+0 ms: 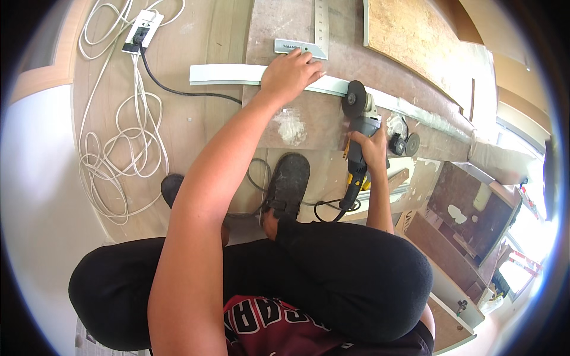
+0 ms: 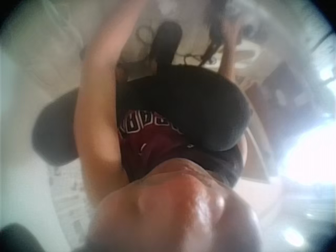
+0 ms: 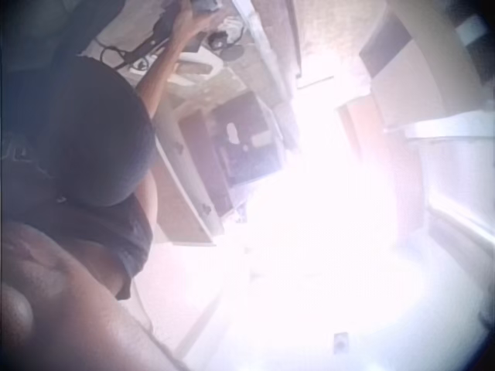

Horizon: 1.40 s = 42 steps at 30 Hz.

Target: The person measures and marks a long metal strip using a tape measure, pencil, and square. They then use an angle grinder to cut the metal strip into smaller pieces. The person repeats the measuring, marking, and cutting process on another metal strip.

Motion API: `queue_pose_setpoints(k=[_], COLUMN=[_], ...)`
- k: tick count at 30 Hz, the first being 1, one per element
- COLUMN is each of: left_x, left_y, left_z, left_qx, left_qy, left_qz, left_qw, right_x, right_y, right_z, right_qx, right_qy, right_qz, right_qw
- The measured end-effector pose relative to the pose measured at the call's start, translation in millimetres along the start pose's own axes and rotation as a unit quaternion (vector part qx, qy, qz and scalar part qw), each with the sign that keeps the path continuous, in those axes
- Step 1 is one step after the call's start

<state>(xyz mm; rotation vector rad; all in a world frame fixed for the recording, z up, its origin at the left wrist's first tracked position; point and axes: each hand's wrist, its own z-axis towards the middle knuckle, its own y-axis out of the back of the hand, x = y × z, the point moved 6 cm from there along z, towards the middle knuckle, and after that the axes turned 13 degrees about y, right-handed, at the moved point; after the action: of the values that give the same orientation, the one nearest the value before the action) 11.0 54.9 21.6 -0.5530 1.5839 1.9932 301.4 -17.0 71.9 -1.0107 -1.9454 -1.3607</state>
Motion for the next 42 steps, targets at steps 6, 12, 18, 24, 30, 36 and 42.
queue_pose_setpoints(k=[6, 12, 18, 24, 30, 36, 42], left_x=[-16.7, -44.3, -90.7, -127.1, -145.1, -135.1, -108.2], left_y=[-4.9, -38.1, -41.1, -54.7, -55.2, -52.8, -31.7], left_z=[13.5, 40.5, 58.4, 50.4, 38.4, 28.8, 37.4], left_qx=[0.032, 0.072, 0.150, 0.135, 0.082, 0.075, 0.129], left_qy=[0.008, -0.004, -0.081, -0.051, -0.027, -0.012, -0.031], left_qz=[0.010, 0.023, 0.008, 0.050, 0.025, 0.064, 0.059], left_qw=[0.999, 0.997, 0.985, 0.988, 0.996, 0.995, 0.989], right_x=[-6.5, 11.4, -4.5, -21.0, -31.0, -24.0, -7.7], right_y=[31.9, 114.2, 198.9, 251.7, 272.4, 221.3, 161.9], right_z=[-7.5, -23.2, -58.1, -83.9, -83.2, -61.0, -25.4], right_qx=[-0.066, -0.122, -0.167, -0.192, -0.176, -0.148, -0.121], right_qy=[0.048, 0.031, 0.003, -0.031, -0.041, 0.007, 0.013], right_qz=[0.068, 0.047, 0.115, 0.137, 0.100, 0.052, 0.029], right_qw=[0.994, 0.991, 0.979, 0.971, 0.979, 0.988, 0.992])
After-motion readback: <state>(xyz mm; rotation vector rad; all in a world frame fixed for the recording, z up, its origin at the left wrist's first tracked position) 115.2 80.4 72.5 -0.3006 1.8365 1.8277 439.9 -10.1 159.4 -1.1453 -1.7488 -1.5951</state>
